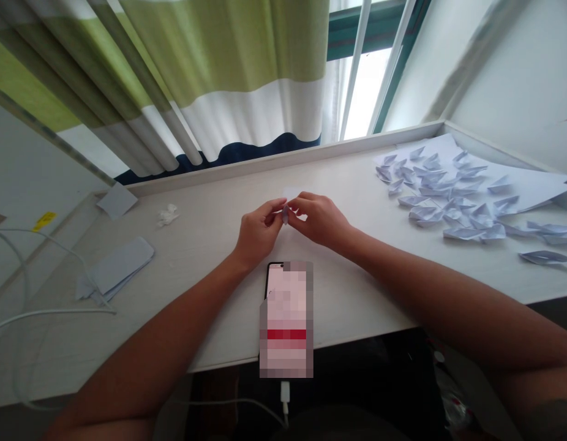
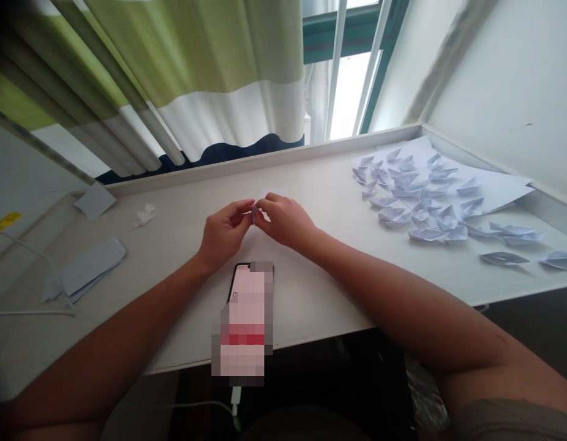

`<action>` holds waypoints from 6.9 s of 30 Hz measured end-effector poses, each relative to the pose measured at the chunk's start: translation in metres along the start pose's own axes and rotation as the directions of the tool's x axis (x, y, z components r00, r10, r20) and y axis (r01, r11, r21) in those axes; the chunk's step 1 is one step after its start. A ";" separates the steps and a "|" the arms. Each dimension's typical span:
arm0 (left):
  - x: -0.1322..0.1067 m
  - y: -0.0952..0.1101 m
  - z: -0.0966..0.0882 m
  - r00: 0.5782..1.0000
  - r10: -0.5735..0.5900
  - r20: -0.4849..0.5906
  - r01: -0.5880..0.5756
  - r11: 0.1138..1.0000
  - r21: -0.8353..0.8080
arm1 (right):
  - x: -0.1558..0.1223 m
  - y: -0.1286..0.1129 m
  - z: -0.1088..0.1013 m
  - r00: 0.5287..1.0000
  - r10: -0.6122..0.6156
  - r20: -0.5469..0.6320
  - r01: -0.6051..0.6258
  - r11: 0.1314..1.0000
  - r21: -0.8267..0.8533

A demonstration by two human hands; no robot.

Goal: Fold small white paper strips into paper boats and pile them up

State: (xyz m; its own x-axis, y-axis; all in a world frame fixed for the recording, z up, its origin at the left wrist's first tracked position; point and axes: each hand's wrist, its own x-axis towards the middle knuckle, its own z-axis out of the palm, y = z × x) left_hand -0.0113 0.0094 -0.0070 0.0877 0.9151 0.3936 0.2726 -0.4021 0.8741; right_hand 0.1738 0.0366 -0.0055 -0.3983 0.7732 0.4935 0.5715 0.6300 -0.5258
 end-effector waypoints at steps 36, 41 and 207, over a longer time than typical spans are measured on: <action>0.002 0.009 0.003 0.986 -0.124 -0.115 0.084 0.948 -0.305 | -0.001 -0.007 0.008 0.957 0.229 -0.176 -0.069 0.773 0.631; 0.005 0.005 0.003 0.985 -0.115 -0.125 0.074 0.952 -0.295 | 0.002 0.003 0.012 0.958 0.267 -0.108 -0.114 0.696 0.709; 0.006 0.005 -0.009 0.970 -0.203 0.133 0.167 0.956 0.240 | -0.001 -0.002 0.009 0.939 0.253 0.234 -0.342 0.763 0.548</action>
State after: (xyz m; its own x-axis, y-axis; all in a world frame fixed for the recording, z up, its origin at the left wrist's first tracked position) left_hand -0.0183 0.0124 0.0024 0.1577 0.9733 0.1665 0.5054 -0.2244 0.8332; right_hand 0.1664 0.0354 -0.0111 -0.3975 0.9021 0.1680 0.1789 0.2557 -0.9501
